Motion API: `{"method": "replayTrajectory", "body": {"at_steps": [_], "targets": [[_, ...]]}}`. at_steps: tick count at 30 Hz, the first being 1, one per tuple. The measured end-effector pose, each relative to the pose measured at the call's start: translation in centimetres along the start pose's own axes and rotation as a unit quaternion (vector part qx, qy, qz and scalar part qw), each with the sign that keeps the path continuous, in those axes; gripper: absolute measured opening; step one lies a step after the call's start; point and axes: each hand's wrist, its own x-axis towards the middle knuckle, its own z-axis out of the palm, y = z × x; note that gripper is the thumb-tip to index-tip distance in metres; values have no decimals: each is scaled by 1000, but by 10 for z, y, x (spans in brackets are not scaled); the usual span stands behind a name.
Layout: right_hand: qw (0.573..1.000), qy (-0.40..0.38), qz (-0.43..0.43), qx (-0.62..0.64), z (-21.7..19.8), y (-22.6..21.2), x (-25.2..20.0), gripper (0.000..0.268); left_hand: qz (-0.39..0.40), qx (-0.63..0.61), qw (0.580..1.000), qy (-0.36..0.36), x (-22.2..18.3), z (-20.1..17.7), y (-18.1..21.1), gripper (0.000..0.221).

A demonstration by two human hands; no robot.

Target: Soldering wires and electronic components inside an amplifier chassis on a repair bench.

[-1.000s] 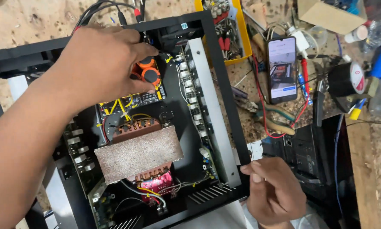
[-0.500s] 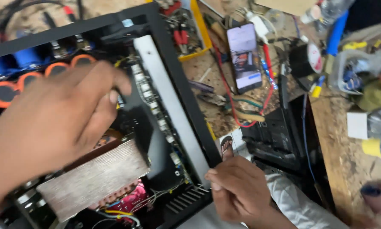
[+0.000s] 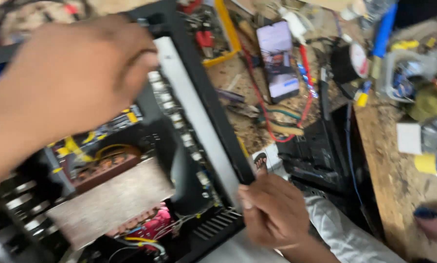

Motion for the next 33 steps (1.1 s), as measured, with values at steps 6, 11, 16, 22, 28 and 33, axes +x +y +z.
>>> {"method": "replayTrajectory", "body": {"at_steps": [6, 11, 16, 22, 28, 33], "targets": [[995, 43, 72, -61, 6, -13, 1, 18, 64, 101, 992, 41, -4, 30, -10, 13], [990, 53, 102, -84, 9, -15, -3, 19, 43, 119, 990, 57, -1, 40, -9, 11], [986, 69, 117, -100, 16, -20, -4, 11, 20, 111, 991, 78, 7, 50, -4, 10], [979, 75, 138, -127, 17, -17, -12, 13, 21, 51, 985, 165, 16, 61, -8, 10], [978, 81, 148, -120, 14, -11, -19, 17, 75, -108, 972, 196, 10, 43, -27, 26], [975, 100, 164, -115, 15, -9, -22, 13, 94, -304, 923, 217, 9, 27, -34, 14]]}}
